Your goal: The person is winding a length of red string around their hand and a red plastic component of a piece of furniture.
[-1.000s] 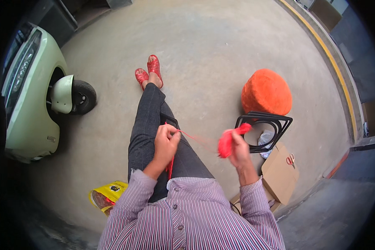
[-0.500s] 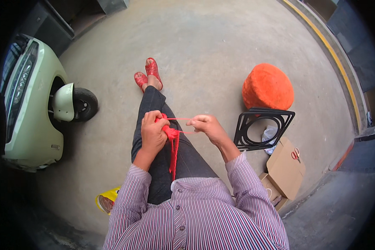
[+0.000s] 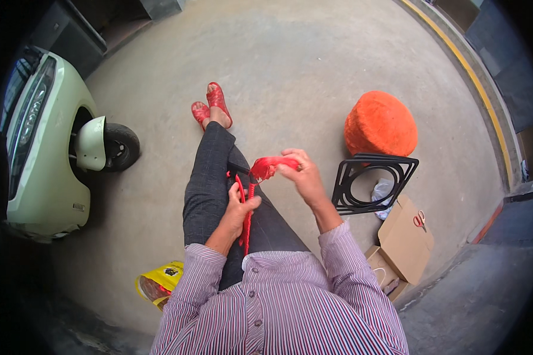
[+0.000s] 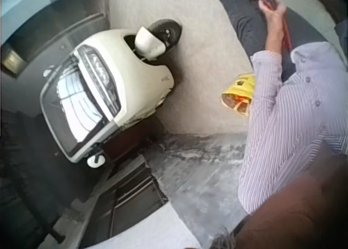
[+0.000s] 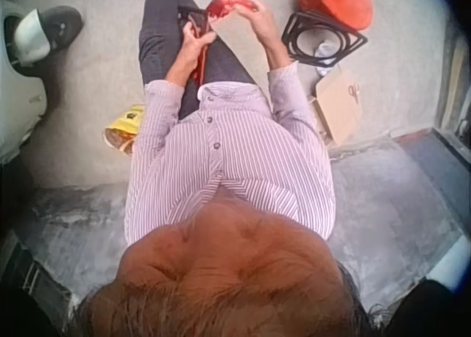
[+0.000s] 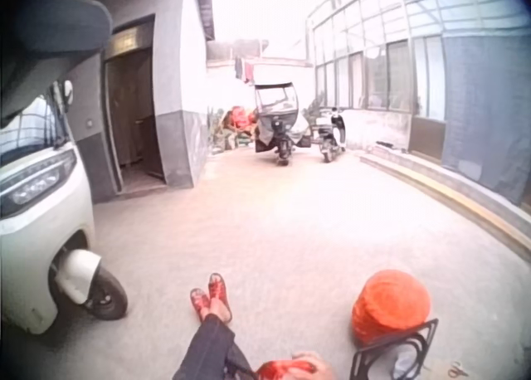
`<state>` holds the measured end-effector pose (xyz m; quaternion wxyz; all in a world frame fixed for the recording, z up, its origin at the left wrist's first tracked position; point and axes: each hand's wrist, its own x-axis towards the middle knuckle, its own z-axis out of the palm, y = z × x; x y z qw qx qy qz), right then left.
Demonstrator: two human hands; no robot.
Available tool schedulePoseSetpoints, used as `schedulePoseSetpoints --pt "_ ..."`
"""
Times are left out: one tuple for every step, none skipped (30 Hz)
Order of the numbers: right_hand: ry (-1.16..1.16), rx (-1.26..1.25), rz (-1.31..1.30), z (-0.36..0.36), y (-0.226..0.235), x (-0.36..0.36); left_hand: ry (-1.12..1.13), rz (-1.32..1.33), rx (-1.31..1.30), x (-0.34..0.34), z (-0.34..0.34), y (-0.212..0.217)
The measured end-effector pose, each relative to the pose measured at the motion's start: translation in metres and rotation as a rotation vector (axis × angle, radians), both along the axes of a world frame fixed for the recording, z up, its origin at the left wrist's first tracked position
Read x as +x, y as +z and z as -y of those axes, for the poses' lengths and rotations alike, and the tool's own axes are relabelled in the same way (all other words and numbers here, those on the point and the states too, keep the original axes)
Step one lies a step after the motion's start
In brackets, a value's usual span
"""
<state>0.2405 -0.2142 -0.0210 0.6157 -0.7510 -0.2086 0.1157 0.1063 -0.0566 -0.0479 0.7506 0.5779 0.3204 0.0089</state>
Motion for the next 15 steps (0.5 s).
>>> schedulePoseSetpoints --pt "0.021 0.196 -0.188 0.006 0.014 -0.002 0.011 0.004 -0.006 -0.004 -0.001 -0.011" --pt "0.028 0.391 -0.374 0.015 0.028 -0.003 -0.061 -0.010 0.159 -0.004 0.000 -0.016" --pt "0.028 0.387 -0.372 0.024 0.035 -0.004 -0.126 -0.026 0.327 -0.005 0.000 -0.017" --pt "0.137 0.563 -0.420 0.033 0.041 -0.007 -0.168 0.014 0.613 -0.008 -0.004 -0.017" --pt "0.247 0.738 -0.467 0.042 0.048 -0.013 -0.249 0.013 0.762 -0.009 -0.010 -0.016" --pt "0.240 0.785 -0.462 0.049 0.055 -0.021 -0.261 0.027 0.786 -0.011 -0.018 -0.018" --pt "0.242 0.783 -0.461 0.052 0.060 -0.028 -0.272 0.040 0.811 -0.012 -0.023 -0.020" --pt "0.339 0.871 -0.530 0.054 0.065 -0.035 -0.274 0.041 0.810 -0.011 -0.021 -0.018" --pt "0.438 0.957 -0.600 0.058 0.069 -0.044 -0.295 0.021 0.805 -0.011 -0.017 -0.016" --pt "0.378 0.944 -0.694 0.052 0.073 -0.059 -0.316 0.000 0.799 -0.011 -0.012 -0.014" --pt "0.351 0.841 -0.735 0.049 0.073 -0.073 -0.319 0.002 0.796 -0.012 -0.004 -0.015" --pt "0.354 0.789 -0.824 0.043 0.075 -0.087 -0.327 -0.046 0.857 -0.015 0.005 -0.020" --pt "0.358 0.736 -0.913 0.037 0.079 -0.101 -0.334 -0.094 0.918 -0.016 0.010 -0.024" --pt "0.344 0.689 -1.020 0.030 0.083 -0.117 -0.322 -0.066 0.903 -0.019 0.008 -0.031" --pt "0.324 0.644 -1.123 0.025 0.084 -0.130 -0.325 -0.067 0.902 -0.018 0.010 -0.029"
